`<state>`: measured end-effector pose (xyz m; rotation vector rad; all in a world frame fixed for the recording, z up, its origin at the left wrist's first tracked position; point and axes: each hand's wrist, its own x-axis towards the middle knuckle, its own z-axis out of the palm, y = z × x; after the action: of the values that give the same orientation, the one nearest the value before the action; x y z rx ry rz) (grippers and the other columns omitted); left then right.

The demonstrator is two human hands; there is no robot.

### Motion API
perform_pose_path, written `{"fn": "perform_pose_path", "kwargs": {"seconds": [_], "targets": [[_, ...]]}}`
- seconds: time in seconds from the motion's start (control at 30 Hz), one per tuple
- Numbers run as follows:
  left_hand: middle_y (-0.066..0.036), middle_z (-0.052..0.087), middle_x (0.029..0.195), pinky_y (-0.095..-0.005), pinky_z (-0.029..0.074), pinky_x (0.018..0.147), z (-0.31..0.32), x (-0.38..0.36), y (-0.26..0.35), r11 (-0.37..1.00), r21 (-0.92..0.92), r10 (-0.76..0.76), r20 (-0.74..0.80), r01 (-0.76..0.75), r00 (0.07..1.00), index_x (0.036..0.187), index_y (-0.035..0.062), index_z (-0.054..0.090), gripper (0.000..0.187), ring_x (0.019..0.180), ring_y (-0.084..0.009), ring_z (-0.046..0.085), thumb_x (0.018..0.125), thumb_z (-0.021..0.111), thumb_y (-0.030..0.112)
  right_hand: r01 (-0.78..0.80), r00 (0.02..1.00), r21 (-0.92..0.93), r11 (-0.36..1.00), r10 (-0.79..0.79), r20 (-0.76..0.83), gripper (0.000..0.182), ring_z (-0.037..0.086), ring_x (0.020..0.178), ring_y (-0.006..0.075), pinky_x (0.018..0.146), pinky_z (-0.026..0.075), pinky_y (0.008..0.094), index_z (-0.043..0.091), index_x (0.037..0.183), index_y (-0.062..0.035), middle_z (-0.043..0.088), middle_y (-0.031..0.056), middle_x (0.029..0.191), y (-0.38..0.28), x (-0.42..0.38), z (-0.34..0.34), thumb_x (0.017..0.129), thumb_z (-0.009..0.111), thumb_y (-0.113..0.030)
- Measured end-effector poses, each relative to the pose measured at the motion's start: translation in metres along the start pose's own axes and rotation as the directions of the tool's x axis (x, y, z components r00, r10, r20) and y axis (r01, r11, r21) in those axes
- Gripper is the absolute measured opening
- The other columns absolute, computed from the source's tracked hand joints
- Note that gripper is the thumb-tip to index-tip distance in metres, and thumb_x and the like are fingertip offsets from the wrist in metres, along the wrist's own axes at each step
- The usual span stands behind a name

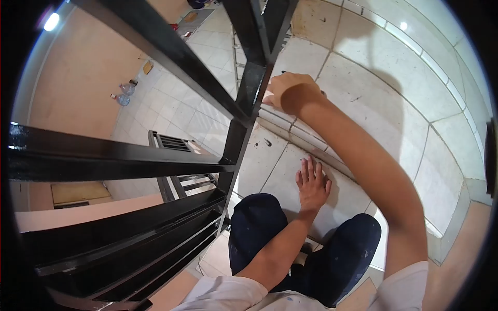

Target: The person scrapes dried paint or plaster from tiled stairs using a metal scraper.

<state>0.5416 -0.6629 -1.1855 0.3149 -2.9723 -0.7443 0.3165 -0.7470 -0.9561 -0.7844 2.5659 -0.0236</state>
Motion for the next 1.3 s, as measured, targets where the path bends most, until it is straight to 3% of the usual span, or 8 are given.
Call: {"fn": "perform_pose_path", "kwargs": {"seconds": [0.2,0.43,0.67,0.77,0.93,1.13,1.23,1.3], "targets": [[-0.018,0.023,0.162,-0.0530,0.016,0.117,-0.001,0.000,0.001,1.000,0.024,-0.008,0.024,0.007,1.000,0.143,0.0074,0.040,0.070,0.151,-0.0352,0.018,0.086,0.064,0.040,0.031,0.998,0.070,0.997,-0.027,-0.052,0.037,0.066,0.111,0.0286,0.091,0.055,0.0421,0.066,0.127,-0.0228,0.070,0.0102,0.116,0.003,-0.005,0.001,0.097,0.057,-0.043],[-0.018,0.023,0.162,-0.0529,0.016,0.117,-0.003,-0.001,0.002,1.000,0.031,-0.007,0.029,0.006,1.000,0.143,0.0076,0.040,0.070,0.151,-0.0350,0.018,0.086,0.064,0.039,0.021,0.998,0.022,1.000,-0.020,-0.052,0.034,0.068,0.108,0.0284,0.091,0.055,0.0413,0.071,0.115,-0.0175,0.072,0.0105,0.113,-0.002,-0.001,-0.003,0.097,0.058,-0.043],[-0.018,0.022,0.162,-0.0529,0.013,0.117,-0.001,0.001,0.001,1.000,0.015,0.005,0.006,-0.006,1.000,0.143,0.0071,0.040,0.068,0.151,-0.0356,0.016,0.086,0.063,0.038,0.040,0.995,0.112,0.993,-0.030,-0.092,0.038,0.067,0.108,0.0295,0.093,0.054,0.0424,0.071,0.117,-0.0157,0.071,0.0113,0.115,0.006,-0.004,-0.004,0.098,0.055,-0.044],[-0.018,0.022,0.162,-0.0529,0.013,0.117,0.002,0.001,0.002,1.000,0.019,-0.016,0.032,0.015,0.999,0.143,0.0068,0.040,0.069,0.151,-0.0353,0.017,0.086,0.063,0.038,0.058,0.998,0.027,0.998,-0.058,-0.004,0.036,0.066,0.113,0.0258,0.091,0.055,0.0397,0.070,0.117,-0.0159,0.071,0.0084,0.117,0.012,0.000,-0.004,0.098,0.055,-0.042],[-0.018,0.022,0.162,-0.0531,0.014,0.117,0.000,0.000,0.002,1.000,0.010,-0.018,0.045,0.018,0.999,0.143,0.0067,0.040,0.069,0.151,-0.0350,0.016,0.086,0.064,0.037,-0.011,0.999,0.151,0.989,0.018,-0.039,0.037,0.066,0.110,0.0312,0.093,0.053,0.0437,0.070,0.118,-0.0141,0.070,0.0125,0.116,0.009,-0.003,0.001,0.099,0.053,-0.041],[-0.019,0.023,0.161,-0.0533,0.015,0.117,0.002,0.000,0.003,1.000,0.009,-0.009,-0.003,0.009,1.000,0.143,0.0069,0.040,0.069,0.150,-0.0361,0.017,0.086,0.064,0.037,0.006,0.998,0.040,0.999,-0.003,-0.070,0.034,0.067,0.109,0.0301,0.090,0.055,0.0433,0.071,0.116,-0.0145,0.070,0.0116,0.117,0.008,0.008,-0.002,0.100,0.052,-0.038],[-0.018,0.023,0.161,-0.0531,0.015,0.117,0.002,-0.001,0.003,1.000,0.027,-0.009,0.013,0.009,1.000,0.144,0.0076,0.038,0.069,0.151,-0.0357,0.017,0.086,0.063,0.037,-0.032,0.996,0.024,0.999,0.030,0.080,0.032,0.067,0.108,0.0289,0.090,0.055,0.0441,0.071,0.116,-0.0163,0.071,0.0109,0.115,0.008,0.003,-0.005,0.100,0.052,-0.038],[-0.018,0.024,0.161,-0.0531,0.015,0.117,-0.002,0.001,0.000,0.999,0.036,0.025,-0.002,-0.025,1.000,0.144,0.0077,0.038,0.070,0.151,-0.0355,0.017,0.087,0.063,0.037,-0.028,1.000,0.064,0.998,0.028,0.001,0.033,0.067,0.109,0.0287,0.090,0.055,0.0438,0.071,0.116,-0.0164,0.071,0.0111,0.115,-0.001,0.009,0.002,0.101,0.051,-0.038]]}}
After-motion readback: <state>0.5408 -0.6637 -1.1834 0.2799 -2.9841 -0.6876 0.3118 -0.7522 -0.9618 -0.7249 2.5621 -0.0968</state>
